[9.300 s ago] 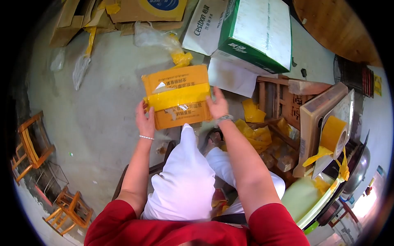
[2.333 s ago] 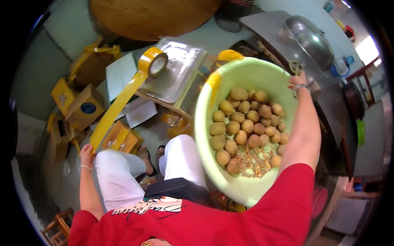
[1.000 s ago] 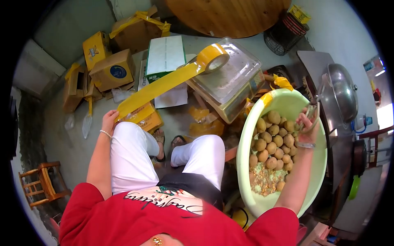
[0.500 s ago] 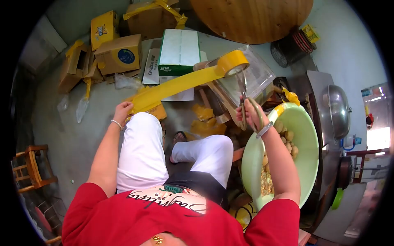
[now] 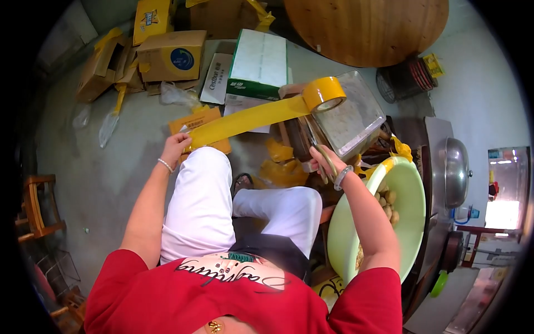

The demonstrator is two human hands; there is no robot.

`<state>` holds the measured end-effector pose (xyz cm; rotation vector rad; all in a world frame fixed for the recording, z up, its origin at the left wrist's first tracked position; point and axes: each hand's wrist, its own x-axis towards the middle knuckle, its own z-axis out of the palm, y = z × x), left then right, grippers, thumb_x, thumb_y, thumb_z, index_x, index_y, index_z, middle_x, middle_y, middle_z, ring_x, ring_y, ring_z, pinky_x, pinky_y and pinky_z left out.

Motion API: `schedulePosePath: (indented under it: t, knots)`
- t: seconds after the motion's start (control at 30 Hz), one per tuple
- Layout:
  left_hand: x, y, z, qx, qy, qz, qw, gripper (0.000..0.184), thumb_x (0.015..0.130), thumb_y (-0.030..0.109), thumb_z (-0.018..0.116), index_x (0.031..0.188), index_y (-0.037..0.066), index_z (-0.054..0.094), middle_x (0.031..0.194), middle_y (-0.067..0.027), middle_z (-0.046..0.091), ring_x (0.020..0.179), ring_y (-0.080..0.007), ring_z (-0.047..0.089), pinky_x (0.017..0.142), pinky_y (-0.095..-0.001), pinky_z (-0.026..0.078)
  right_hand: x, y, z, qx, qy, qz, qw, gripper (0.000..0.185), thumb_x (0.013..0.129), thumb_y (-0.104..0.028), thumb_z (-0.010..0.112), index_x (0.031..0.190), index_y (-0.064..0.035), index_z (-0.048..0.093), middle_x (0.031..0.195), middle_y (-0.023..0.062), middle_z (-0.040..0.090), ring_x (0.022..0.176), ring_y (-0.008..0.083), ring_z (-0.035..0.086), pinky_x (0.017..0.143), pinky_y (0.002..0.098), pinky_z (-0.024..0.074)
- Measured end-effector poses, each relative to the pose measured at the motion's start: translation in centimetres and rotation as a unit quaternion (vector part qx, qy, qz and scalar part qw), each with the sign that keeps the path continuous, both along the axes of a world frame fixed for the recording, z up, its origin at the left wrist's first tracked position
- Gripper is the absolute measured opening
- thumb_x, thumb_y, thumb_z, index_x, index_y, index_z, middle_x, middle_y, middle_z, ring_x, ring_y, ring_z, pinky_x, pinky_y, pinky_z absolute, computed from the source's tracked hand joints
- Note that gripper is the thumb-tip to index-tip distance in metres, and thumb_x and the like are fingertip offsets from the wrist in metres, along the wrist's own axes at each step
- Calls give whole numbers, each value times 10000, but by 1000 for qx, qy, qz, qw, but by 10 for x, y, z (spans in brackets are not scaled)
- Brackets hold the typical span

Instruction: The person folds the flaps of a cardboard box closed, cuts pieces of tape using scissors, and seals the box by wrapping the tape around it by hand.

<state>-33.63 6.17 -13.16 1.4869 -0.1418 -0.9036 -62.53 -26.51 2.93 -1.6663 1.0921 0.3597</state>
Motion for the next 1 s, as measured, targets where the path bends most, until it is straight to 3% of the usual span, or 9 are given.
schedulePosePath:
  t: [0.43, 0.6, 0.73, 1.0]
  knots:
    - [-3, 1, -8, -7, -9, -7, 1000, 103, 822, 138, 600, 838, 37, 588, 739, 16, 567, 658, -82, 530, 574, -253, 478, 39, -14, -17, 8, -79, -33, 996, 566, 836, -509, 488, 1138, -33, 426, 846, 75, 510, 696, 133, 514, 545, 255, 461]
    - [-4, 0, -11, 6, -34, -11, 999, 101, 828, 127, 593, 847, 28, 589, 730, 13, 567, 637, -80, 528, 568, -241, 475, 38, -15, -12, 18, -84, -46, 995, 526, 844, -479, 498, 1112, -29, 445, 777, 57, 511, 591, 106, 502, 458, 242, 427]
    - [-6, -2, -15, -10, 14, 7, 1000, 53, 811, 65, 596, 847, 28, 582, 718, 25, 565, 629, -53, 511, 578, -196, 436, 37, -10, -4, 5, -93, -55, 994, 457, 843, -439, 532, 1058, -37, 491, 659, 22, 491, 489, 83, 466, 393, 229, 392]
    - [-10, -3, -20, -13, 17, 0, 1000, 49, 825, 88, 588, 836, 43, 572, 696, 36, 551, 565, -37, 477, 500, -175, 382, 46, -3, -5, -25, -91, -82, 992, 397, 843, -416, 538, 1007, -56, 515, 617, 3, 475, 462, 70, 445, 378, 219, 371]
